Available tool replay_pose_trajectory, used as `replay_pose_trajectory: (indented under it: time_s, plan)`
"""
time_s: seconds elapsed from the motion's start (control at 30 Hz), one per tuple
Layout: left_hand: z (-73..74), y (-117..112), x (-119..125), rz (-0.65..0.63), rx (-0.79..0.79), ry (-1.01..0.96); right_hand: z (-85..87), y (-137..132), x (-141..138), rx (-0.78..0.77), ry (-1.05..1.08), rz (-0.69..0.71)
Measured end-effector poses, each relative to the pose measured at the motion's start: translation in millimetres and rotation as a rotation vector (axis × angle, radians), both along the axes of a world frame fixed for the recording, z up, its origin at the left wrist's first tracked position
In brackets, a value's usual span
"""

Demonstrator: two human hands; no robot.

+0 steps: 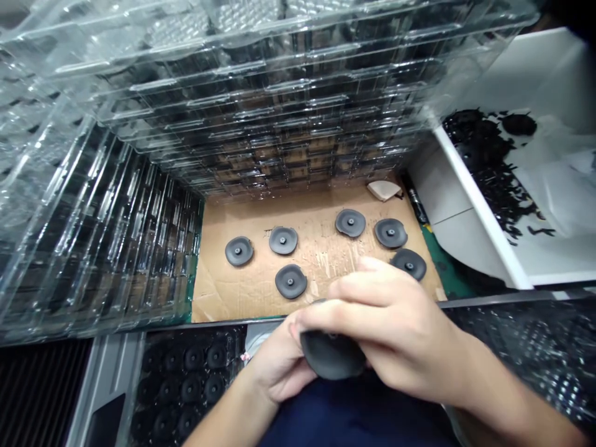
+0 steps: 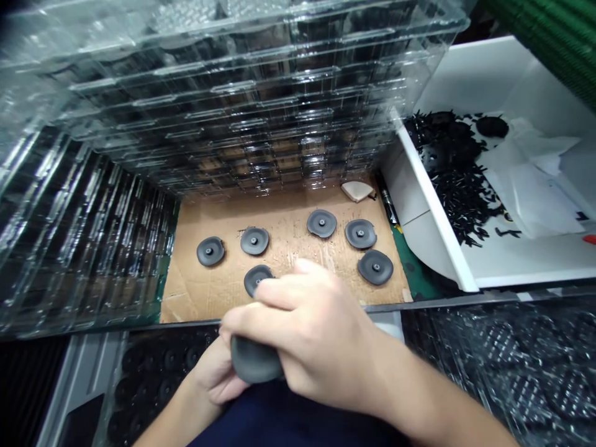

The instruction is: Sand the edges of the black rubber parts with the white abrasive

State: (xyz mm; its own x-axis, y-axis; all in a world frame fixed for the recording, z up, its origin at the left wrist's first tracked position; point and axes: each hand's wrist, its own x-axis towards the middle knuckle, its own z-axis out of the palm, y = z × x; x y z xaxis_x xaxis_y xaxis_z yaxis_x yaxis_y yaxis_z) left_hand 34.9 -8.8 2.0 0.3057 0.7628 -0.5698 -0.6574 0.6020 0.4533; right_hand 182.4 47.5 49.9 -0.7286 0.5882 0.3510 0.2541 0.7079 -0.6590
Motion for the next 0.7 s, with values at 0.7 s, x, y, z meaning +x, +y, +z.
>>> replay_pose_trajectory:
  time_s: [0.7]
  plan:
    - [1.0,5,-6,0.192,0.077,0.082,-2.2,-24,-15,-0.131,0.162,-0.265]
